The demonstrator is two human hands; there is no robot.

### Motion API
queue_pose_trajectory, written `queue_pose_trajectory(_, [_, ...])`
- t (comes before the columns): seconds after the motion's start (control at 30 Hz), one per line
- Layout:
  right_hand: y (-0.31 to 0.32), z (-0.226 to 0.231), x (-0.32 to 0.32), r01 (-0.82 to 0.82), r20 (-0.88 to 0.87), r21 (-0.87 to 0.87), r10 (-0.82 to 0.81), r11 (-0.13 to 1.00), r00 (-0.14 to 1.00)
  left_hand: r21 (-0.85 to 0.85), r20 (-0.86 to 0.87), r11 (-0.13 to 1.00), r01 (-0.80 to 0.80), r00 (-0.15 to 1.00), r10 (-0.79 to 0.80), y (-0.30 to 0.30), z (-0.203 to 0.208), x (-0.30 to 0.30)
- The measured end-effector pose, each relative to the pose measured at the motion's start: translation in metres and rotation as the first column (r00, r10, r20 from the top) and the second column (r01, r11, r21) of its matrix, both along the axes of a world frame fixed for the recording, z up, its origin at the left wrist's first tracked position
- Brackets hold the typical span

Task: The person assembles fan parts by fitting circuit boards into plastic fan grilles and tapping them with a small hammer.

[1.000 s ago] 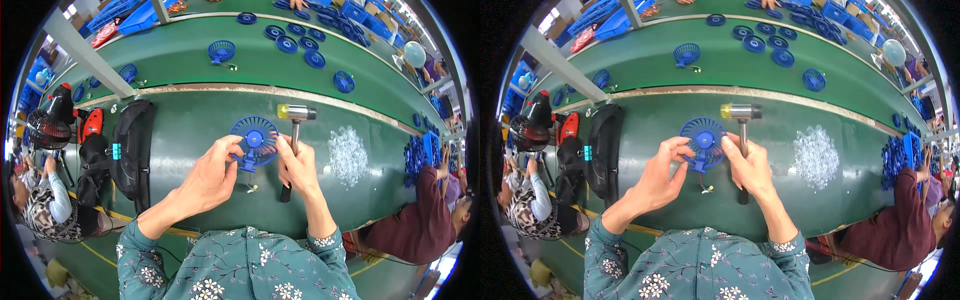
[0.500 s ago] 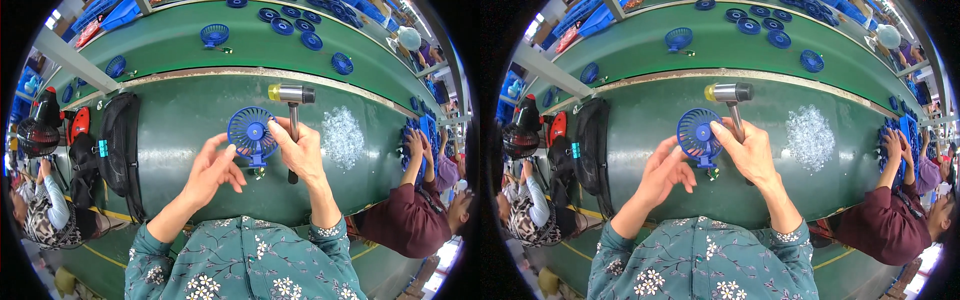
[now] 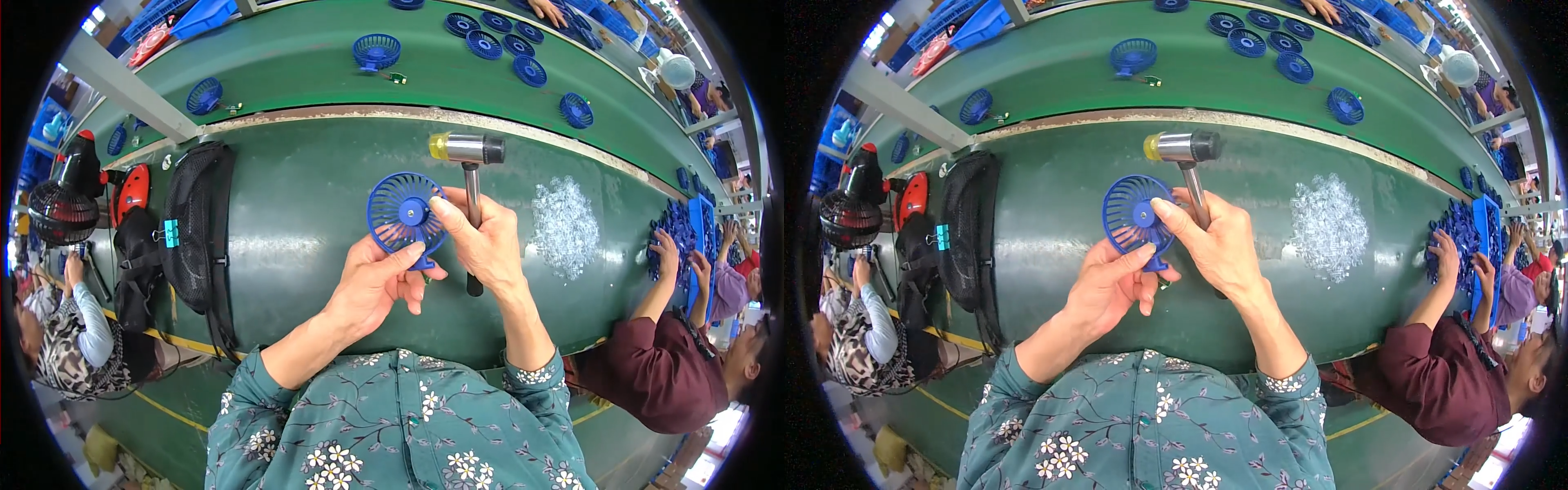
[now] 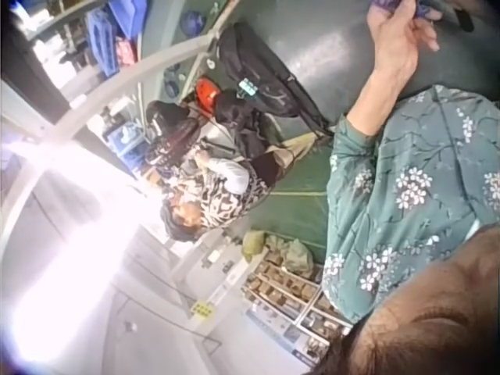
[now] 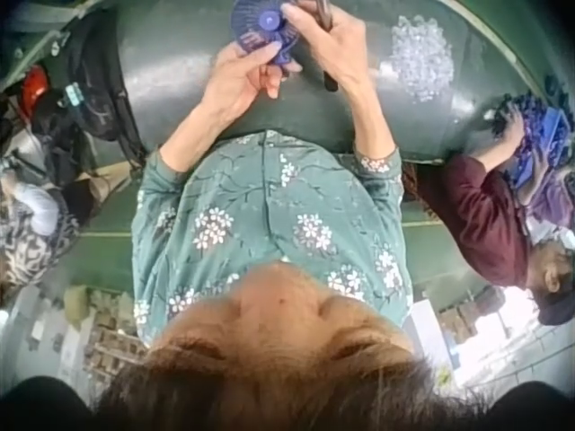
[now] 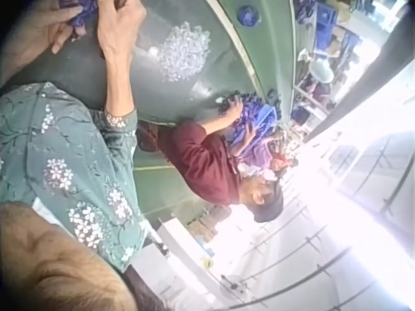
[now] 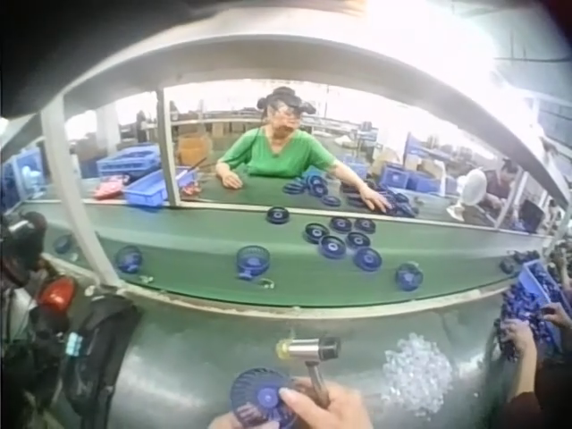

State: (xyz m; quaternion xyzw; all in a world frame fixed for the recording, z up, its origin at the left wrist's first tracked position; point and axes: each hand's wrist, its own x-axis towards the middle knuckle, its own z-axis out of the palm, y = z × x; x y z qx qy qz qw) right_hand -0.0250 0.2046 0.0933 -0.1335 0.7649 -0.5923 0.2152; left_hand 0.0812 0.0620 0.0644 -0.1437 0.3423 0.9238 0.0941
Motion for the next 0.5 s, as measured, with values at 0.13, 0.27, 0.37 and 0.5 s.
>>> queue_pose_trajectory(0.13, [0.005,-0.005,0.010,-0.020,-0.065,-0.024,0.018,1.000,0.998,-0.025,-0.007,0.997,-0.077,0.997,0.076,-0.002,0.000,0.000])
queue_pose_trajectory(0.27, [0.013,-0.016,0.035,-0.095,0.151,-0.087,0.108,0.992,0.983,-0.035,-0.003,0.986,-0.162,0.987,0.162,0.000,0.006,-0.003])
queue_pose_trajectory(0.37, [0.016,-0.022,0.043,-0.100,0.251,-0.218,0.154,0.971,0.955,-0.068,0.019,0.976,-0.207,0.978,0.209,-0.001,0.007,-0.006])
queue_pose_trajectory(0.5, [0.024,-0.020,0.038,-0.128,0.220,-0.190,0.169,0.973,0.961,-0.087,0.001,0.986,-0.145,0.989,0.145,-0.007,0.000,-0.005])
